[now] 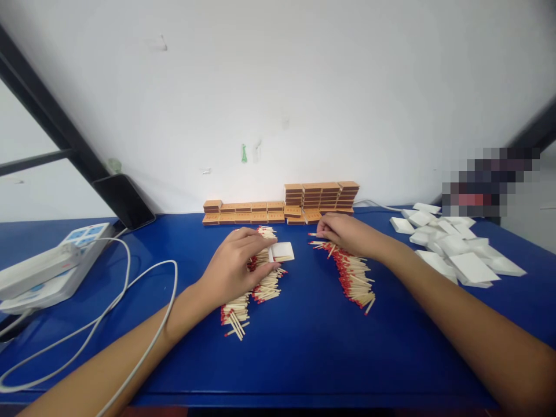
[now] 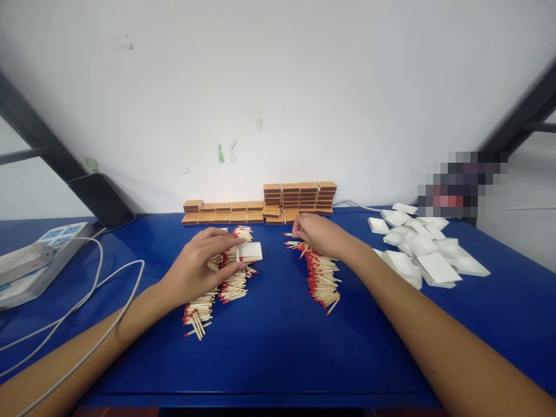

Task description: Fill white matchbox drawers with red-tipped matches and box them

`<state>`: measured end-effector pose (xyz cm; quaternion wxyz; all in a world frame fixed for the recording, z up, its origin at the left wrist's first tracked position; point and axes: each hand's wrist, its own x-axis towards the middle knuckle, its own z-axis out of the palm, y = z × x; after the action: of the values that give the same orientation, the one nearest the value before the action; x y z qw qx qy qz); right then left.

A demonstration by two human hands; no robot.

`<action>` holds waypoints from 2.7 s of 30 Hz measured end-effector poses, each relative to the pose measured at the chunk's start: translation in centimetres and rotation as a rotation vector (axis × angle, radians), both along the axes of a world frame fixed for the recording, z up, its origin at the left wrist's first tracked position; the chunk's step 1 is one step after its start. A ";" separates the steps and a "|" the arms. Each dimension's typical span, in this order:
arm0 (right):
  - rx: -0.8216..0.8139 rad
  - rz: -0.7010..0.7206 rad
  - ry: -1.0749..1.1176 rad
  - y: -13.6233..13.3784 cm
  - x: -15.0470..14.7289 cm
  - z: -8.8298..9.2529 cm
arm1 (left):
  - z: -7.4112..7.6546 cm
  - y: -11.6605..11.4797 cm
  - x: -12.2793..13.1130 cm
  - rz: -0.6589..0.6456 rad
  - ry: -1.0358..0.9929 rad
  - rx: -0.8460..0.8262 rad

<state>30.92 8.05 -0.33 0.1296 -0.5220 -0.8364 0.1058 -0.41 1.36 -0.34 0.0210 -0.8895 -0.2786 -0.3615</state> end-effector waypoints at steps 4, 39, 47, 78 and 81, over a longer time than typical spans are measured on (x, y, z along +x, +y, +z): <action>0.101 0.090 0.139 -1.7 -1.3 1.5 | 0.0 -0.1 0.1 0.022 -0.007 -0.022; -0.010 0.152 -0.012 0.3 0.6 0.1 | -0.1 -0.2 0.3 0.033 -0.076 -0.020; 0.030 0.111 -0.133 0.0 0.0 -0.5 | -0.2 -0.2 0.3 0.034 -0.072 -0.029; 0.389 0.211 0.034 -7.1 -7.2 1.5 | -0.3 -0.5 0.6 0.019 -0.072 -0.084; 0.360 0.195 0.080 -6.3 -5.8 2.3 | -0.3 -0.4 0.6 0.039 -0.080 -0.085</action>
<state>25.07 1.74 2.00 0.2429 -0.4024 -0.8826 -0.0128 0.15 0.97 -0.62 -0.0206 -0.8688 -0.3117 -0.3842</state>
